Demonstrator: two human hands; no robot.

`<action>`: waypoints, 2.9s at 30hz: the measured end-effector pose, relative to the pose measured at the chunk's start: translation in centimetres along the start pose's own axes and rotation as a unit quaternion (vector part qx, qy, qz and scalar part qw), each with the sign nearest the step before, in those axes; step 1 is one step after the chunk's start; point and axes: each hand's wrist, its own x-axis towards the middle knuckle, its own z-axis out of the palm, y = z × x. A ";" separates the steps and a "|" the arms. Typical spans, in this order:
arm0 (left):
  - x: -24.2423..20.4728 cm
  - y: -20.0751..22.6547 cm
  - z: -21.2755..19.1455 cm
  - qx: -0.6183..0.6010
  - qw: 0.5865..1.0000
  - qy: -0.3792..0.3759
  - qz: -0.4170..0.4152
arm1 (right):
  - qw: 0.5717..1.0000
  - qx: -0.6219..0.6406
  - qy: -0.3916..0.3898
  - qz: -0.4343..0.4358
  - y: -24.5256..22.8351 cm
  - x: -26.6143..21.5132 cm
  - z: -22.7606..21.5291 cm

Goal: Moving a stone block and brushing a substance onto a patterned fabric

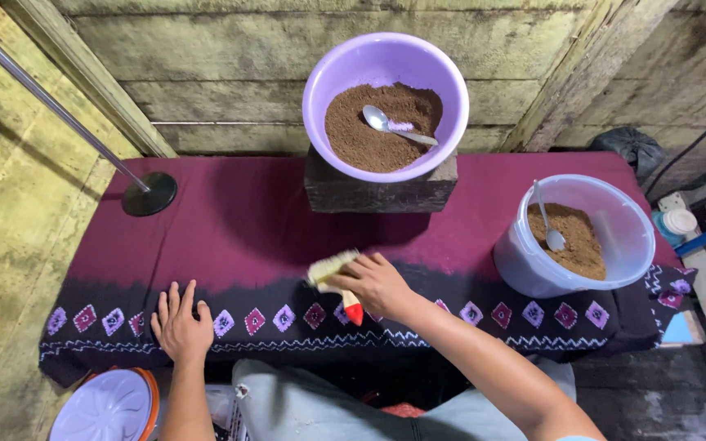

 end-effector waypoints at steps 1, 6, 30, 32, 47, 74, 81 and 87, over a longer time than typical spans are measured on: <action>-0.3 0.0 -0.3 -0.010 1.000 -0.003 -0.006 | 1.000 -0.013 -0.012 -0.009 -1.6 0.7 -1.7; -0.2 -0.8 0.2 0.005 0.999 -0.033 0.008 | 0.981 -0.169 0.061 0.076 4.2 0.8 3.6; 0.9 0.4 -2.1 0.017 0.980 -0.194 -0.029 | 0.999 -0.027 0.002 -0.026 -7.3 3.5 8.4; 0.3 -0.4 -1.8 0.015 0.979 -0.202 -0.031 | 0.994 0.089 -0.046 -0.044 -8.8 1.2 8.9; -0.4 19.0 -14.8 -0.409 0.831 -0.370 0.077 | 0.880 0.347 -0.228 0.232 -5.6 4.1 -3.6; 1.5 -4.3 -4.8 -0.234 0.935 0.035 -0.262 | 0.927 -0.080 -0.272 0.246 0.0 -8.1 3.9; 3.7 -16.8 -8.3 0.006 0.944 0.139 -0.299 | 0.927 -0.105 -0.272 0.238 -1.2 -10.6 2.5; 12.0 -3.0 -4.5 -0.283 0.923 0.106 -0.236 | 0.940 -0.114 -0.232 0.223 -1.2 -11.7 3.0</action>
